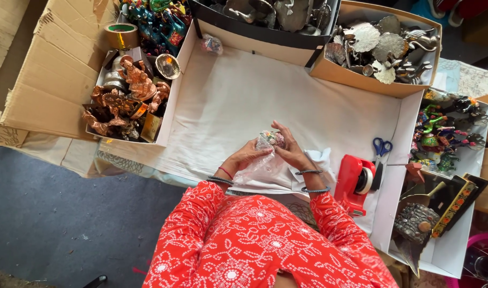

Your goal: The person cleans a small colorful figurine with a white cloth, wraps it in bubble wrap, and secures it with tape. They then clean a silver decorative item with the cloth and wrap it in bubble wrap as well. The person handles the items one at a time, wiping them before wrapping.

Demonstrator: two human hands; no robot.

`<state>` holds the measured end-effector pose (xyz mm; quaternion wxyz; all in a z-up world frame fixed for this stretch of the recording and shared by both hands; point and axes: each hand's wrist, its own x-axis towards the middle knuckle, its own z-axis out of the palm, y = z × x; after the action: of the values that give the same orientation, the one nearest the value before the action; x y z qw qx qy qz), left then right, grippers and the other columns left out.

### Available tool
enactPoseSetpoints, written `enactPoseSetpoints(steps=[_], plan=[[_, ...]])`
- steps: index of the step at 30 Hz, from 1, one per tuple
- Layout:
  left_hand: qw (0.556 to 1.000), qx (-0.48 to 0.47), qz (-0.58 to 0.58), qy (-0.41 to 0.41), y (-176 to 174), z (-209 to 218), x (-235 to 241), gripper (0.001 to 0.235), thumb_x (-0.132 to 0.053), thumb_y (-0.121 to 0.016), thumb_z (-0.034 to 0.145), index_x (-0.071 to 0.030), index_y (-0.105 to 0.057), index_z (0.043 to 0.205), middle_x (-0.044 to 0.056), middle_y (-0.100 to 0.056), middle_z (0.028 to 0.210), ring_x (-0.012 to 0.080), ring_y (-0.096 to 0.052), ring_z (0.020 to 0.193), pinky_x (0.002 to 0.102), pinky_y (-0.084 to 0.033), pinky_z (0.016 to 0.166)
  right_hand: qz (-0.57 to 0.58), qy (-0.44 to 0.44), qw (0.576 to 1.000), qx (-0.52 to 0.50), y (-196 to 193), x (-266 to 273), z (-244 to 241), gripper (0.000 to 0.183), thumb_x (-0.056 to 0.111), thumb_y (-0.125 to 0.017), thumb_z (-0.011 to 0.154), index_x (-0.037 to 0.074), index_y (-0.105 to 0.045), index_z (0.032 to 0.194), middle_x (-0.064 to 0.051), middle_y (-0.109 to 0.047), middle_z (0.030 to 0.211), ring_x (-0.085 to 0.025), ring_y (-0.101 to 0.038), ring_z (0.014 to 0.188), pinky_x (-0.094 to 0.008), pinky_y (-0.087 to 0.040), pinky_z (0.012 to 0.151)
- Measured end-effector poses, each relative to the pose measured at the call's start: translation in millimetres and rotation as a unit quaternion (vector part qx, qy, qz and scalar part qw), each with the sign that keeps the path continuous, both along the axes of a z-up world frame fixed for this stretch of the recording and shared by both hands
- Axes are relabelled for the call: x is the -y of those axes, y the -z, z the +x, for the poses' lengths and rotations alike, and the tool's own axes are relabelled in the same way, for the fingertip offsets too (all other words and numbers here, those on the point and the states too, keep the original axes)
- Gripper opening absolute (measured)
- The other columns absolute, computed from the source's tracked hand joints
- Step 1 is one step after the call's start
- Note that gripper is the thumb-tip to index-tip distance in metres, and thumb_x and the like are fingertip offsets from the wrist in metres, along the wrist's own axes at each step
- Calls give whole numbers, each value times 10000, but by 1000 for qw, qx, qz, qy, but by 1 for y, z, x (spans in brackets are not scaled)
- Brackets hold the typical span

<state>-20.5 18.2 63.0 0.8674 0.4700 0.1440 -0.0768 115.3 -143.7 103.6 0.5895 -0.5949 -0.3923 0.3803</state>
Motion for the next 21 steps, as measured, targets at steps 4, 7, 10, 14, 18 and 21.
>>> enactPoseSetpoints(steps=[4,7,10,14,18,21], plan=[[999,0,-29,-28,7,4,2,608,-204,-819,875,-19,-555,1390,85,-673,1273,155,-640,1144,326,-535,996,8,16,999,39,5,0,9,881,11,-682,867,115,-271,1639,-154,-395,1587,-240,-480,1384,-361,-446,1156],[995,42,-62,-72,19,7,3,522,-118,-799,902,11,-583,1359,110,-692,1244,184,-663,1121,344,-550,982,4,53,998,15,13,6,13,915,112,-758,853,112,-264,1623,-157,-405,1586,-257,-467,1379,-394,-444,1133],[985,68,-99,-126,35,12,1,452,-69,-763,929,3,-585,1338,100,-698,1242,183,-668,1123,348,-552,982,22,137,983,-117,17,20,16,896,269,-772,900,109,-283,1634,-185,-460,1579,-292,-476,1416,-409,-418,1171],[976,109,-128,-137,21,17,-3,406,-47,-732,947,7,-602,1329,106,-699,1263,197,-674,1154,353,-555,1022,-37,194,960,-198,38,34,16,916,398,-730,900,93,-306,1653,-211,-477,1545,-308,-429,1429,-398,-385,1118],[976,115,-127,-135,7,21,-4,403,-25,-714,953,2,-594,1337,101,-690,1279,198,-666,1179,359,-546,1042,2,183,973,-140,29,33,10,861,159,-854,813,16,-409,1535,-203,-524,1441,-242,-452,1387,-341,-473,1063],[978,100,-139,-123,-7,20,-1,393,-15,-700,941,-6,-581,1315,103,-693,1243,218,-675,1132,413,-570,1002,27,243,963,-116,29,37,5,525,66,-843,859,-53,-626,1323,-186,-680,1245,-209,-657,1110,-298,-570,931]])
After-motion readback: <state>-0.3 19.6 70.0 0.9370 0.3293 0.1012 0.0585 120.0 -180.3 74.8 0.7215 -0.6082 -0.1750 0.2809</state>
